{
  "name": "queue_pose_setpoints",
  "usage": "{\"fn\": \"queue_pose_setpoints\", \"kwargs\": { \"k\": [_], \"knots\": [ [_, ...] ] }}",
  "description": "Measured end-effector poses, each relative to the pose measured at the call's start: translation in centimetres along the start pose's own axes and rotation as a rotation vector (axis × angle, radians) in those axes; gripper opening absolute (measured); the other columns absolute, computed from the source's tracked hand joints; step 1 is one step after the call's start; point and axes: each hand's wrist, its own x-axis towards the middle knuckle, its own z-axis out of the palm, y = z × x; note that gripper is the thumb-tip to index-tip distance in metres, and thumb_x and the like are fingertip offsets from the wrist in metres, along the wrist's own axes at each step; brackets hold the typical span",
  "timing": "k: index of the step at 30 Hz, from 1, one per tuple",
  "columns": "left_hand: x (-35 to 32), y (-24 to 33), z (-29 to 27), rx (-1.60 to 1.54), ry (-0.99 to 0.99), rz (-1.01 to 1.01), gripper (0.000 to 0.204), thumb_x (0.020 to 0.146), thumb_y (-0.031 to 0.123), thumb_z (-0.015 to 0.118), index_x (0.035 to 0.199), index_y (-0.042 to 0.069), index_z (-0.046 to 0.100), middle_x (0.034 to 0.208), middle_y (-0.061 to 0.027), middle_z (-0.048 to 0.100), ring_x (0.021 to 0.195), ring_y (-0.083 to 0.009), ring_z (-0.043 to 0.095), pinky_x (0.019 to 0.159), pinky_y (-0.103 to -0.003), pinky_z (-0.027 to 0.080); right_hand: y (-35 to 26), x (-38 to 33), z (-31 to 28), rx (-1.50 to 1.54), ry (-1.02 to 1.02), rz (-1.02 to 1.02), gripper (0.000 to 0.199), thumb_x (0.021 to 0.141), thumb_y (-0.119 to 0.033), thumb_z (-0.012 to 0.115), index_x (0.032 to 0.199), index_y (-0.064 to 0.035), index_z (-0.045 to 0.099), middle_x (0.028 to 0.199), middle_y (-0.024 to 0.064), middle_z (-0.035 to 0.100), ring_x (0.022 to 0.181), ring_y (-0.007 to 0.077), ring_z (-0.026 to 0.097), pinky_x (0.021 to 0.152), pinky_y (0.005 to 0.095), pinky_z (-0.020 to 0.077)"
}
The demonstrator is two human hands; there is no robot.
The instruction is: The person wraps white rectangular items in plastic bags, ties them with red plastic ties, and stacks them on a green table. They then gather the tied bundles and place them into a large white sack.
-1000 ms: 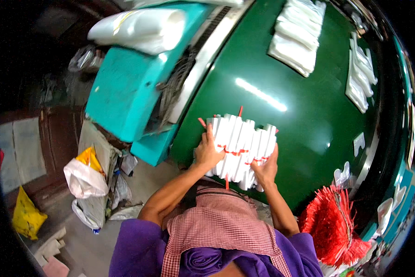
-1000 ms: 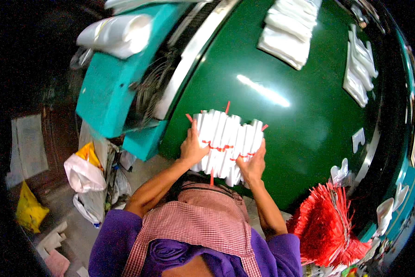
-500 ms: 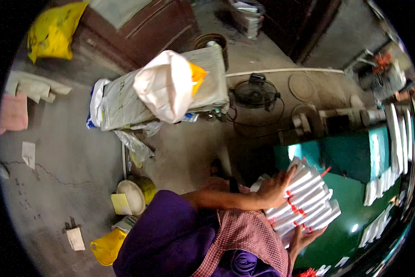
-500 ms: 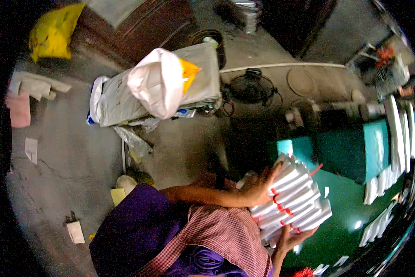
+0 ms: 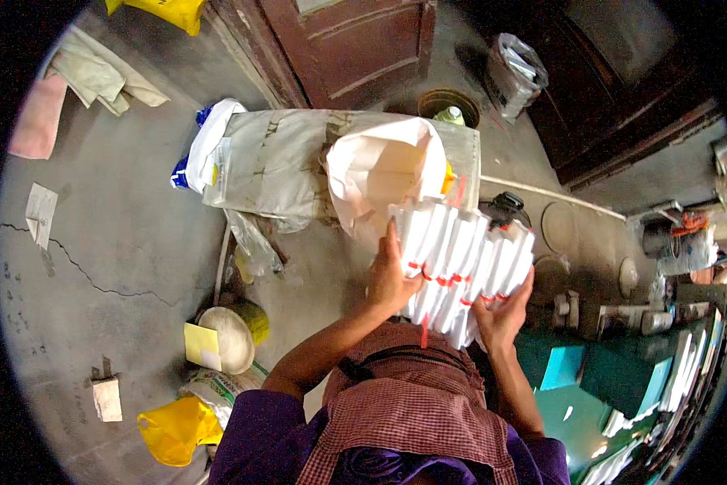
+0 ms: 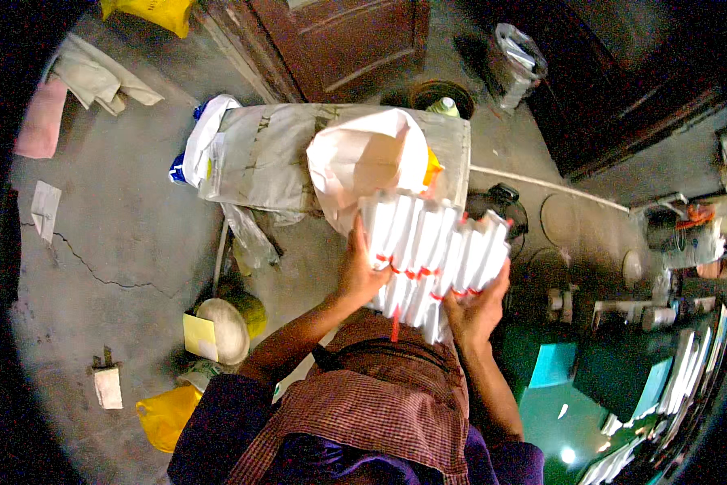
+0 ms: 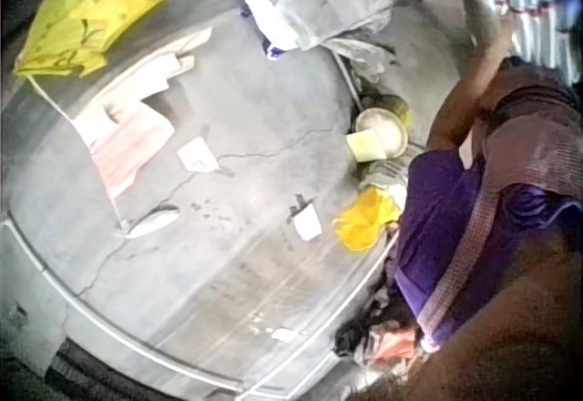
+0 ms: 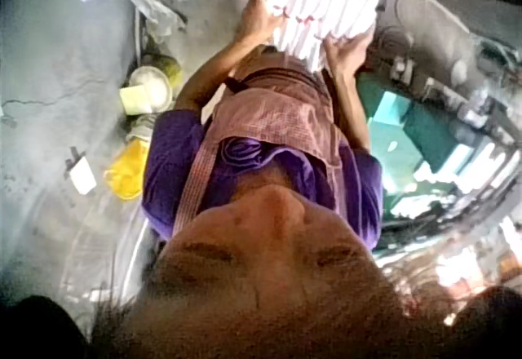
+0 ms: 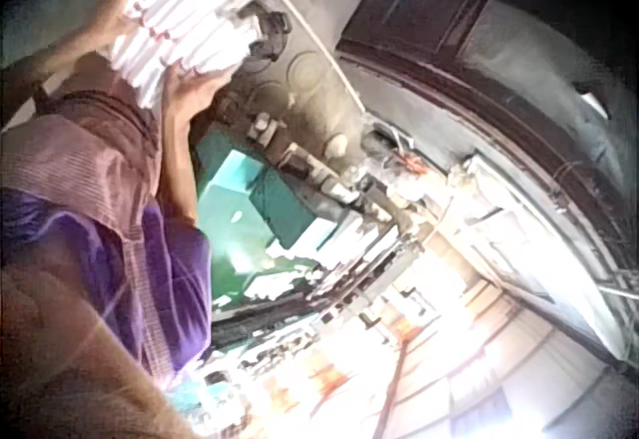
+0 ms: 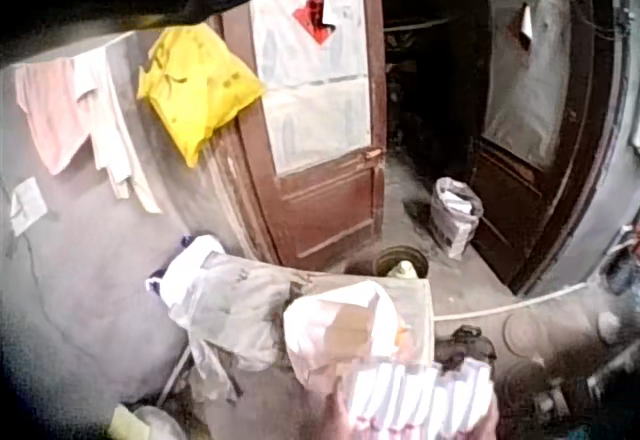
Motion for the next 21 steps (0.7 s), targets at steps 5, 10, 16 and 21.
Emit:
{"fn": "queue_pose_setpoints", "kwargs": {
  "k": [5,10,16,21],
  "knots": [
    [-1.7,0.3,-0.4,-0.014,0.102,-0.014,0.102,0.068,0.011,0.073,0.144,0.001,0.004,0.127,-0.0254,0.039,0.115,-0.0394,0.048,0.095,-0.042,0.043,-0.9,1.3,-1.5,-0.152,-0.032,-0.213,0.104,0.064,-0.015,0.076,0.142,0.0003,0.009,0.114,0.023,0.045,0.094,0.0406,0.057,0.075,0.0444,0.0509],
    [-2.2,0.0,0.8,-0.108,0.124,-0.063,0.103,0.067,0.01,0.072,0.144,0.002,0.004,0.134,-0.0279,0.035,0.121,-0.0409,0.042,0.099,-0.044,0.038,1.1,0.8,-1.4,-0.176,-0.062,-0.236,0.109,0.064,-0.018,0.075,0.142,0.0033,0.002,0.111,0.0244,0.044,0.082,0.0385,0.056,0.066,0.0441,0.0506],
    [-0.4,-2.8,2.2,0.082,0.093,0.056,0.105,0.068,0.013,0.072,0.144,0.003,0.0,0.131,-0.0283,0.038,0.117,-0.0425,0.045,0.091,-0.045,0.043,1.5,0.7,1.0,-0.238,0.059,-0.175,0.109,0.061,-0.017,0.077,0.143,0.0019,0.007,0.118,0.0268,0.043,0.094,0.0417,0.056,0.074,0.043,0.0512],
    [1.3,-5.0,4.4,0.326,-0.026,-0.055,0.111,0.067,0.021,0.077,0.143,-0.001,-0.001,0.123,-0.0272,0.04,0.106,-0.0395,0.051,0.079,-0.042,0.05,4.3,1.1,6.2,-0.439,0.151,-0.096,0.103,0.065,-0.019,0.073,0.142,0.0025,0.009,0.114,0.022,0.043,0.1,0.0387,0.05,0.076,0.0444,0.0519]
  ]
}}
